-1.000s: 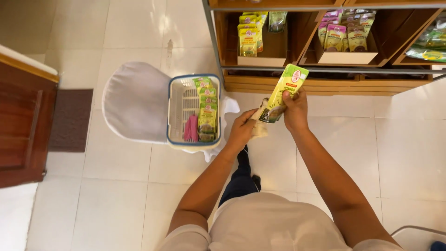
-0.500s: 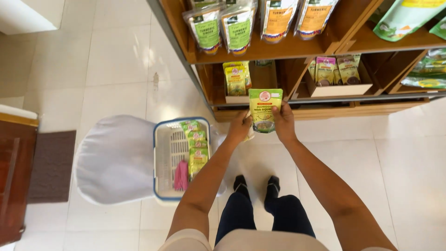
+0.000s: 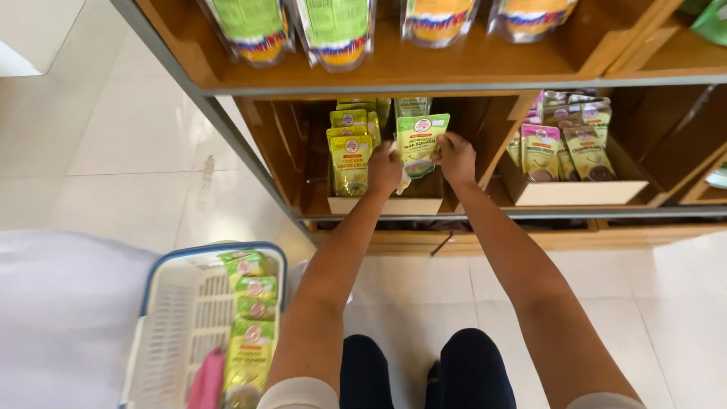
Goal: Wiping food pouches with a cloth and organizing them on a retail shelf.
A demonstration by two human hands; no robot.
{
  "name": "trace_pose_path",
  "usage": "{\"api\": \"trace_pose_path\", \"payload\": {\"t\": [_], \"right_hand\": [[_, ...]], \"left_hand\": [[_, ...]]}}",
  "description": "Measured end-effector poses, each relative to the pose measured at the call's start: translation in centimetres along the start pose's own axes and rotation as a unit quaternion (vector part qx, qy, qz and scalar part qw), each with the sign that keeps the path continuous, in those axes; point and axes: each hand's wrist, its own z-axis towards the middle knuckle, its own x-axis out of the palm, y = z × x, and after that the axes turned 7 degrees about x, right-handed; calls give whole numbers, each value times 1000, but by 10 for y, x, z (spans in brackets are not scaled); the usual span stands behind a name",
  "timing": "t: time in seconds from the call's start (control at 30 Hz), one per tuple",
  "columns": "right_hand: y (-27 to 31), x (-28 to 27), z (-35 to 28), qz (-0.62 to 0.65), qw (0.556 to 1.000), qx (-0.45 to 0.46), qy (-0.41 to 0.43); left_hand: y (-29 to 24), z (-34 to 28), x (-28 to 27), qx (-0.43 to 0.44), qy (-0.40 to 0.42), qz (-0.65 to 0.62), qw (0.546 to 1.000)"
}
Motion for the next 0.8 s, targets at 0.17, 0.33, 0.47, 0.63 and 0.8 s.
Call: {"api": "trace_pose_path", "payload": {"t": [0.17,0.33,0.47,0.63,0.8], "right_hand": [[-37,38,69,-1,997,-50,-60],[-51,58,93,-18,993,-93,-67],[-44,62,98,-139,978,-129,-92],[-73,64,151,-182,972,-120,-87],[-86,67,180,-180,978,-95,-50]], "left_hand": [[2,27,15,0,21,-82,996],[12,44,25,22,42,-6,999],[21,66,44,34,75,38,996],[35,81,52,46,106,81,990],[77,116,88,35,126,134,982]]}}
